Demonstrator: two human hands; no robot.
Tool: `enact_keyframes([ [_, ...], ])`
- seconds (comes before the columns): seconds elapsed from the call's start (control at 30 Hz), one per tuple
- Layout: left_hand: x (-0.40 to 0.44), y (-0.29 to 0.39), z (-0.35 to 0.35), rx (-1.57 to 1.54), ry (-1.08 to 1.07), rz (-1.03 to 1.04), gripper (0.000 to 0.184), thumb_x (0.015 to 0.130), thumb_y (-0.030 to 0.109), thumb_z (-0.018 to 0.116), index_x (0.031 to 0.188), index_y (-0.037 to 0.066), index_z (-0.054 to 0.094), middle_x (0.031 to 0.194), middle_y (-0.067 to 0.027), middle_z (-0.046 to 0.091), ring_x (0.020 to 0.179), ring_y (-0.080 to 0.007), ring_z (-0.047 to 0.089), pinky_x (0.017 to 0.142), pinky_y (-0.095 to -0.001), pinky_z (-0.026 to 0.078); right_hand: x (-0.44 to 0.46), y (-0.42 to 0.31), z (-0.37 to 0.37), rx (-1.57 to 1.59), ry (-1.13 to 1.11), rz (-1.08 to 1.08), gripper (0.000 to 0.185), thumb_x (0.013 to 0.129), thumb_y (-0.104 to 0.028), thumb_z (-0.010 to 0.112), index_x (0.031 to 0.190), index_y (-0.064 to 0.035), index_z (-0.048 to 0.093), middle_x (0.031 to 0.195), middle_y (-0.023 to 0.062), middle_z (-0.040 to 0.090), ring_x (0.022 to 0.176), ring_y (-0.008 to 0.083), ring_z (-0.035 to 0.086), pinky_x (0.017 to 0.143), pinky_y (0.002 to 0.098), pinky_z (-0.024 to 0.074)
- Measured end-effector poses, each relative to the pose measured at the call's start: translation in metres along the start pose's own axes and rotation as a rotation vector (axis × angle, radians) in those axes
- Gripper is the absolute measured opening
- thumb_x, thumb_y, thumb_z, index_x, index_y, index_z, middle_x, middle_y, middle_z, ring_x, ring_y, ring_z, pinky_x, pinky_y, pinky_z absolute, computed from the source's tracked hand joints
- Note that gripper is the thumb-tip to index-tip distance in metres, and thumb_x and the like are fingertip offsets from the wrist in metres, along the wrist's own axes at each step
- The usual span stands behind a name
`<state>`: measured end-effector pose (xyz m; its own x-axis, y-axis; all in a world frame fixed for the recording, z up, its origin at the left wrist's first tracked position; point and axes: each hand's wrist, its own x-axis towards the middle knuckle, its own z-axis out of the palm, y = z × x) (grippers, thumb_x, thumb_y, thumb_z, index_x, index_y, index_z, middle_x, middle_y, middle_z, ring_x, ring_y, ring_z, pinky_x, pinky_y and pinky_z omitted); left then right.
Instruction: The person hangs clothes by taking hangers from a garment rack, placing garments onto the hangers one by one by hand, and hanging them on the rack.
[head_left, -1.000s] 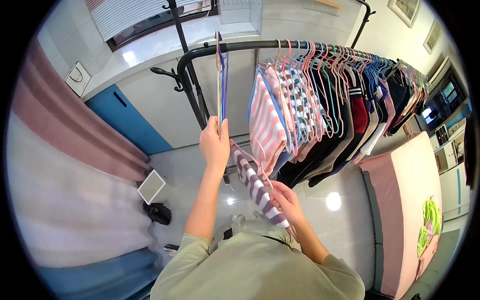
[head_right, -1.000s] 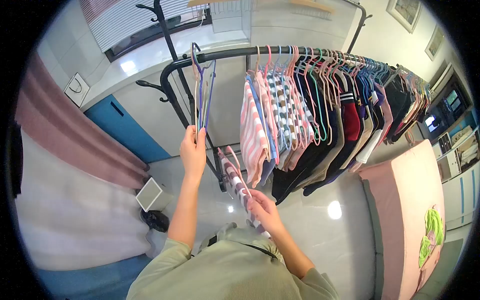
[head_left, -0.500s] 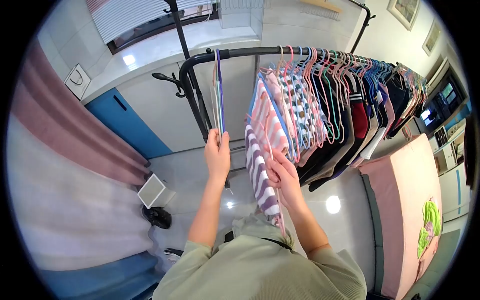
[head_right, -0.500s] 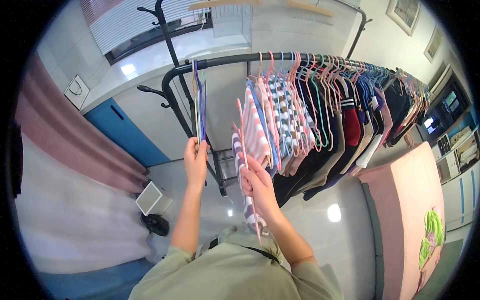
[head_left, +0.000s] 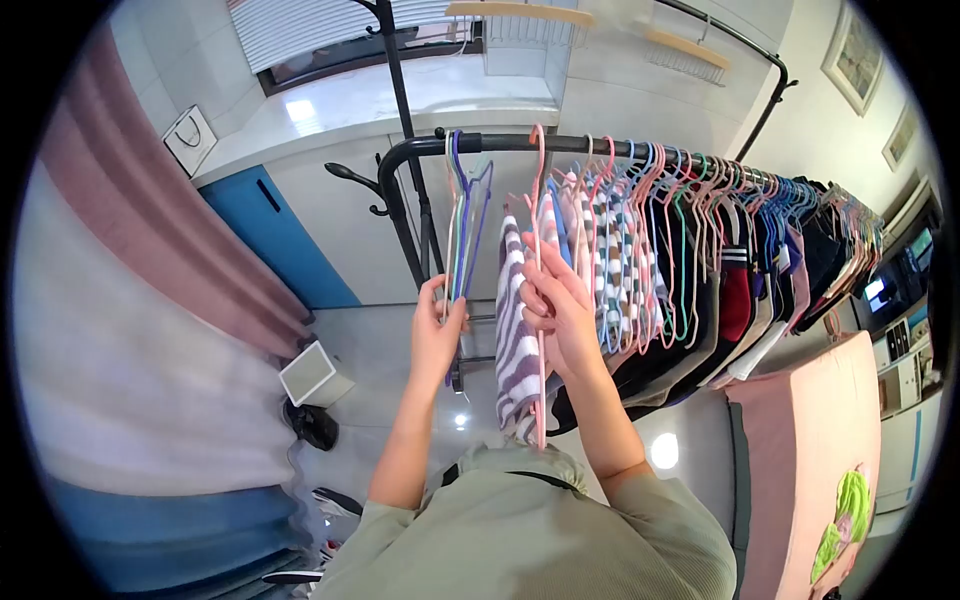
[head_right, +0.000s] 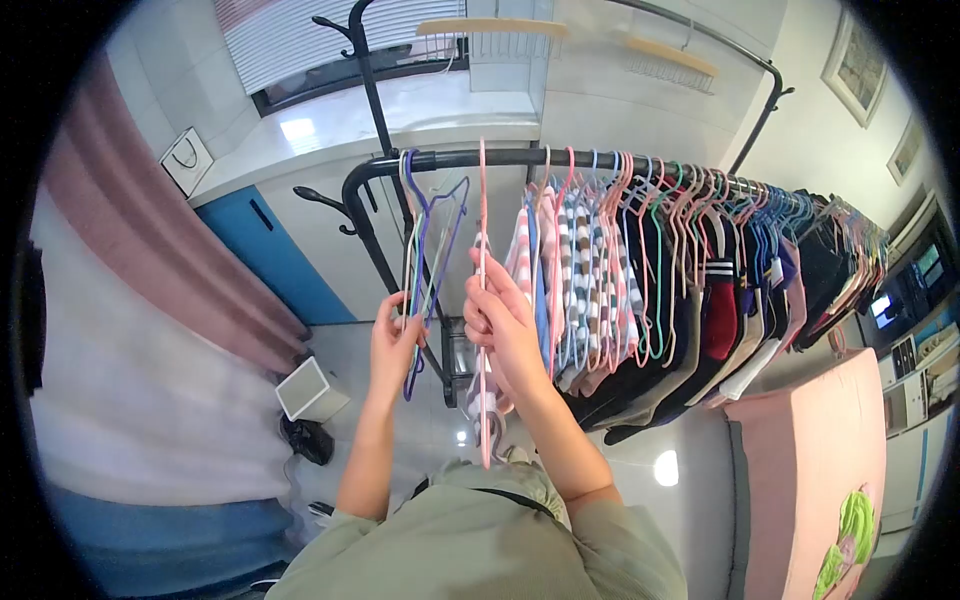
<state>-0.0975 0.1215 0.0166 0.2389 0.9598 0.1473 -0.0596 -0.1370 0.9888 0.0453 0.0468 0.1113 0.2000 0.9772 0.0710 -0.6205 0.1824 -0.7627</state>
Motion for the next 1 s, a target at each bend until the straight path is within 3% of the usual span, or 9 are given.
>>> enact_keyframes([
  [0.23, 0.003, 0.003, 0.009, 0.124, 0.041, 0.014, 0.044, 0.082, 0.004, 0.055, 0.122, 0.003, 0.037, 0.072, -0.0037, 0.054, 0.057, -0.0093, 0.049, 0.054, -0.0228, 0.039, 0.026, -0.009, -0.006, 0.006, -0.043, -0.049, 0.045, 0.088, -0.005, 0.045, 0.131, -0.0011, 0.034, 0.080, -0.0032, 0.039, 0.057, 0.0014, 0.031, 0.043, 0.0139, 0.0202],
  [0.33, -0.007, 0.015, 0.020, 0.318, 0.148, 0.070, 0.050, 0.079, 0.004, 0.057, 0.124, 0.002, 0.035, 0.085, -0.0099, 0.053, 0.065, -0.0156, 0.051, 0.062, -0.0293, 0.043, 0.039, 0.002, -0.025, -0.056, -0.025, 0.001, 0.050, 0.087, -0.006, 0.046, 0.134, -0.0025, 0.031, 0.086, -0.0025, 0.043, 0.061, 0.0025, 0.036, 0.047, 0.0141, 0.0251],
  [0.43, -0.011, 0.015, 0.029, 0.614, 0.289, 0.420, 0.053, 0.077, 0.006, 0.059, 0.125, 0.001, 0.035, 0.101, -0.0161, 0.050, 0.083, -0.0246, 0.053, 0.075, -0.0351, 0.043, 0.044, 0.017, -0.038, -0.123, 0.104, 0.093, 0.053, 0.085, -0.006, 0.047, 0.136, -0.0046, 0.029, 0.093, -0.0010, 0.045, 0.066, 0.0035, 0.039, 0.052, 0.0143, 0.0289],
  [0.53, -0.025, 0.031, 0.040, 0.668, 0.170, 0.460, 0.056, 0.077, 0.009, 0.060, 0.126, 0.000, 0.034, 0.116, -0.0192, 0.046, 0.104, -0.0312, 0.048, 0.090, -0.0370, 0.038, 0.045, 0.028, -0.059, -0.269, 0.116, -0.039, 0.060, 0.082, -0.008, 0.048, 0.139, -0.0084, 0.025, 0.100, -0.0006, 0.044, 0.076, 0.0045, 0.039, 0.061, 0.0166, 0.0317],
  [0.7, -0.051, 0.027, 0.085, 0.347, -0.221, 0.217, 0.066, 0.076, 0.004, 0.059, 0.134, -0.001, 0.027, 0.133, -0.0190, 0.036, 0.123, -0.0295, 0.037, 0.102, -0.0359, 0.029, 0.044, 0.019, -0.064, -0.296, 0.155, -0.093, 0.064, 0.081, -0.011, 0.048, 0.140, -0.0070, 0.023, 0.107, 0.0009, 0.042, 0.087, 0.0072, 0.039, 0.074, 0.0196, 0.0323],
  [0.73, -0.053, 0.022, 0.092, 0.324, -0.283, 0.168, 0.068, 0.076, 0.004, 0.060, 0.134, -0.001, 0.025, 0.135, -0.0200, 0.033, 0.126, -0.0301, 0.035, 0.102, -0.0359, 0.028, 0.046, 0.022, -0.070, -0.289, 0.138, -0.128, 0.063, 0.083, -0.010, 0.048, 0.140, -0.0053, 0.022, 0.110, 0.0029, 0.040, 0.095, 0.0091, 0.038, 0.085, 0.0217, 0.0311],
  [0.87, -0.055, 0.006, 0.112, 0.401, -0.397, 0.244, 0.061, 0.082, 0.008, 0.053, 0.135, -0.001, 0.023, 0.134, -0.0213, 0.034, 0.126, -0.0339, 0.032, 0.102, -0.0360, 0.027, 0.040, 0.009, -0.073, -0.289, 0.103, -0.113, 0.063, 0.084, -0.006, 0.048, 0.140, -0.0037, 0.020, 0.115, 0.0056, 0.039, 0.099, 0.0118, 0.038, 0.094, 0.0252, 0.0276],
  [1.0, -0.062, -0.005, 0.131, 0.280, -0.452, 0.099, 0.052, 0.087, 0.014, 0.047, 0.133, 0.000, 0.027, 0.130, -0.0228, 0.038, 0.123, -0.0353, 0.036, 0.100, -0.0383, 0.030, 0.035, 0.004, -0.085, -0.253, 0.074, -0.108, 0.064, 0.083, -0.006, 0.047, 0.140, -0.0040, 0.019, 0.128, 0.0093, 0.036, 0.110, 0.0148, 0.038, 0.096, 0.0271, 0.0273],
])
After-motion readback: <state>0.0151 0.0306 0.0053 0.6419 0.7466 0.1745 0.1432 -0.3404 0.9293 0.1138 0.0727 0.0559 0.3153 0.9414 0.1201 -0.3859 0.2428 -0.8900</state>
